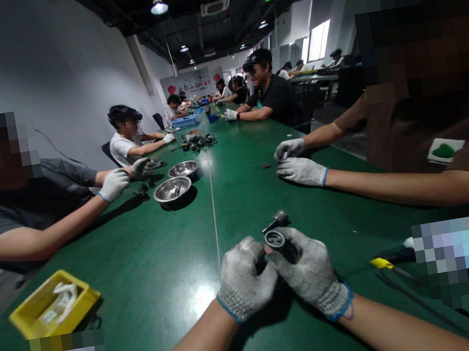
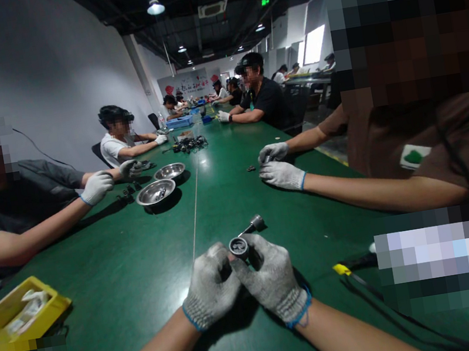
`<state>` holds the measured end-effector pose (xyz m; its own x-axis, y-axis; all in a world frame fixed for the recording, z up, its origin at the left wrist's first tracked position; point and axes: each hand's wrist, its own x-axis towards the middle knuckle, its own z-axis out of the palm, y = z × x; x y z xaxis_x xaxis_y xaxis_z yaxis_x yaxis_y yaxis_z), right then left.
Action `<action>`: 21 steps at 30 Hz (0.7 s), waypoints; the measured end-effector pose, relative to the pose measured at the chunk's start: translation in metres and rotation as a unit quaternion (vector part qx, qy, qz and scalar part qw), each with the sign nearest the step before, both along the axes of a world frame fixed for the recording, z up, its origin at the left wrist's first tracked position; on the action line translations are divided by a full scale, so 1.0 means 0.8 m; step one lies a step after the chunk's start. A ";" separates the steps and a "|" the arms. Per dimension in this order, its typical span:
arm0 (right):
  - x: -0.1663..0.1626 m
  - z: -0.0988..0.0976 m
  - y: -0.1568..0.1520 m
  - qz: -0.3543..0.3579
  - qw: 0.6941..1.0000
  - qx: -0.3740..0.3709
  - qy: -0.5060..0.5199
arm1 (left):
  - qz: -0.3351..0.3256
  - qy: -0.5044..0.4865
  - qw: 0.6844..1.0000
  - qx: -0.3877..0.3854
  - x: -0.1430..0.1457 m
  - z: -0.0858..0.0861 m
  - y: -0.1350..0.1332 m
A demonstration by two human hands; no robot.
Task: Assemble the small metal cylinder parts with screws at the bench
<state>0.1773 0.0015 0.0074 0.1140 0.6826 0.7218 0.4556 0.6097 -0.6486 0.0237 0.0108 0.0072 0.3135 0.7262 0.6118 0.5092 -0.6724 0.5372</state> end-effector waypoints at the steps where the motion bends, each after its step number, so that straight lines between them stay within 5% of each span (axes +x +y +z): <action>1: 0.000 0.000 0.000 0.000 1.000 -0.003 0.000 | 0.001 0.001 1.000 -0.002 0.000 0.000 0.000; 21: 0.000 -0.003 0.000 0.000 1.000 -0.008 -0.003 | 0.019 -0.020 1.000 0.012 0.000 0.004 -0.001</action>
<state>0.1770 0.0018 0.0053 0.1102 0.6938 0.7117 0.4594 0.5994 -0.6555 0.0241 0.0096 0.0101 0.2615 0.7225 0.6401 0.5136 -0.6656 0.5414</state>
